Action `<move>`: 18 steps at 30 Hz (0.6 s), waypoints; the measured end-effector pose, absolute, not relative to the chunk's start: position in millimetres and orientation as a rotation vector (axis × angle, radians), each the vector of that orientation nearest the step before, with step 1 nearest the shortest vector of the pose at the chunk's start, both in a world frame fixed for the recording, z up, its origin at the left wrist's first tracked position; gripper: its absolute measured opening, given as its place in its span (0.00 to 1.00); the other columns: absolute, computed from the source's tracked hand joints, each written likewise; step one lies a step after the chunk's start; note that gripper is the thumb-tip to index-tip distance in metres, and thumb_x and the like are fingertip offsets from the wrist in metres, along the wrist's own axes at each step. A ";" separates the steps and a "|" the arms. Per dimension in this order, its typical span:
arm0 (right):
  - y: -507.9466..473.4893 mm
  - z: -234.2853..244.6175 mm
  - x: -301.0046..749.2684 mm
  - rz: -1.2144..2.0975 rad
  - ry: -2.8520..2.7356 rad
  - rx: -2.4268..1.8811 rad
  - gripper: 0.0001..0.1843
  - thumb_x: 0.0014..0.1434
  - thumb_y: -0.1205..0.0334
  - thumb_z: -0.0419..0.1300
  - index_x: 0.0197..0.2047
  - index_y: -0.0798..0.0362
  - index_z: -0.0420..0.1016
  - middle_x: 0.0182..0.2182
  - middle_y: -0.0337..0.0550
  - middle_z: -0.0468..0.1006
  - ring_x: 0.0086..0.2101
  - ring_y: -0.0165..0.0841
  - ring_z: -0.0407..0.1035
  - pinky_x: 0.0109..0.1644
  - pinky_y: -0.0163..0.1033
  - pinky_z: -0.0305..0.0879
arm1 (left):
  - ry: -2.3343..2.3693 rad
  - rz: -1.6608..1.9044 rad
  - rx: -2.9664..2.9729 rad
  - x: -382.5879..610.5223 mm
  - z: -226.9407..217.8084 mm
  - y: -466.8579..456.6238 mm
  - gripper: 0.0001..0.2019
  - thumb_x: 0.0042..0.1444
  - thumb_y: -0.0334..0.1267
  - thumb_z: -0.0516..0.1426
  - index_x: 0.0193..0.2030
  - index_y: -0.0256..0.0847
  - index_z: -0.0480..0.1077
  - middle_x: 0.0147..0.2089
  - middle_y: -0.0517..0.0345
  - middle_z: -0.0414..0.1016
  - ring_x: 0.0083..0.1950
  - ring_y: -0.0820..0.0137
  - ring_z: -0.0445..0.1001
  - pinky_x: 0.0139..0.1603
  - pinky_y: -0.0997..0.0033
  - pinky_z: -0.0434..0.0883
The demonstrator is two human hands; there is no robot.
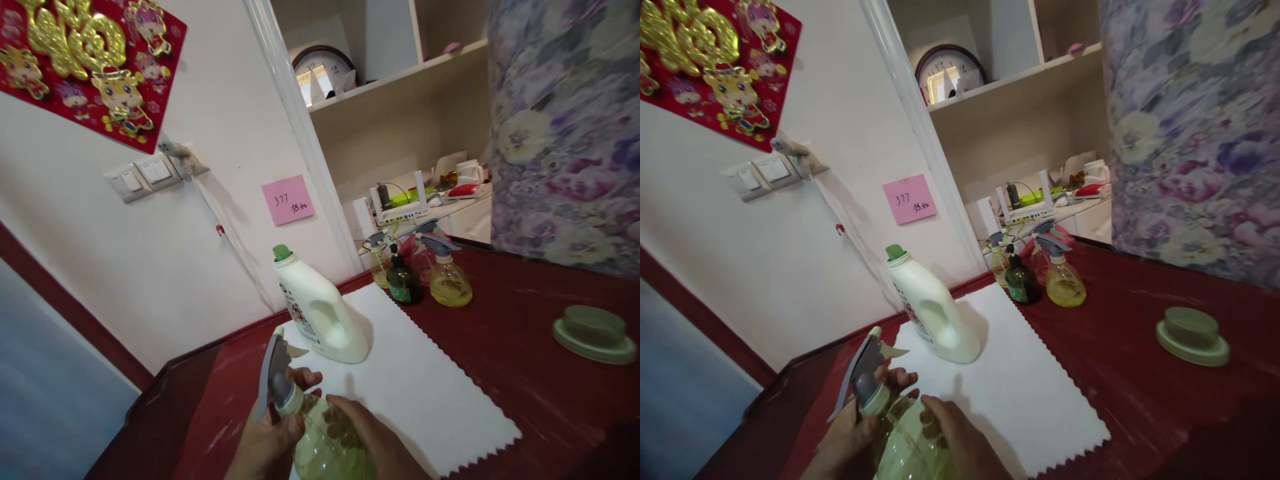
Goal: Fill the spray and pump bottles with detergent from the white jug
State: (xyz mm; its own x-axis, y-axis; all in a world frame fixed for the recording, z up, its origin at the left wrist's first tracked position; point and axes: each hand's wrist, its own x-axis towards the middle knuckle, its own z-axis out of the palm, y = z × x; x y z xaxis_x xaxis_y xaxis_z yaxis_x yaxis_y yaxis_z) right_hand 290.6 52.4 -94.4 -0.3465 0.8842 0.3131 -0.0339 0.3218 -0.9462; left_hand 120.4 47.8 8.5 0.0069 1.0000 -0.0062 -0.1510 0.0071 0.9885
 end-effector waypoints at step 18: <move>51.6 -97.4 293.9 1.182 -1.616 -0.748 0.41 0.51 0.68 0.66 0.68 0.45 0.66 0.63 0.50 0.75 0.59 0.44 0.73 0.60 0.44 0.71 | 1.091 1.332 0.998 122.8 15.0 43.6 0.29 0.28 0.53 0.78 0.39 0.46 0.83 0.50 0.46 0.84 0.47 0.53 0.80 0.51 0.55 0.73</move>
State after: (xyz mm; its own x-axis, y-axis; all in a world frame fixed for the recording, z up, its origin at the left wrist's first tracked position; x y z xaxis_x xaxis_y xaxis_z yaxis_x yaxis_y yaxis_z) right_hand 293.9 51.6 -97.4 -0.3485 0.8731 0.3409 -0.0600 0.3422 -0.9377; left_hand 122.8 43.6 15.0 -0.0533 0.9982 -0.0288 -0.2243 0.0161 0.9744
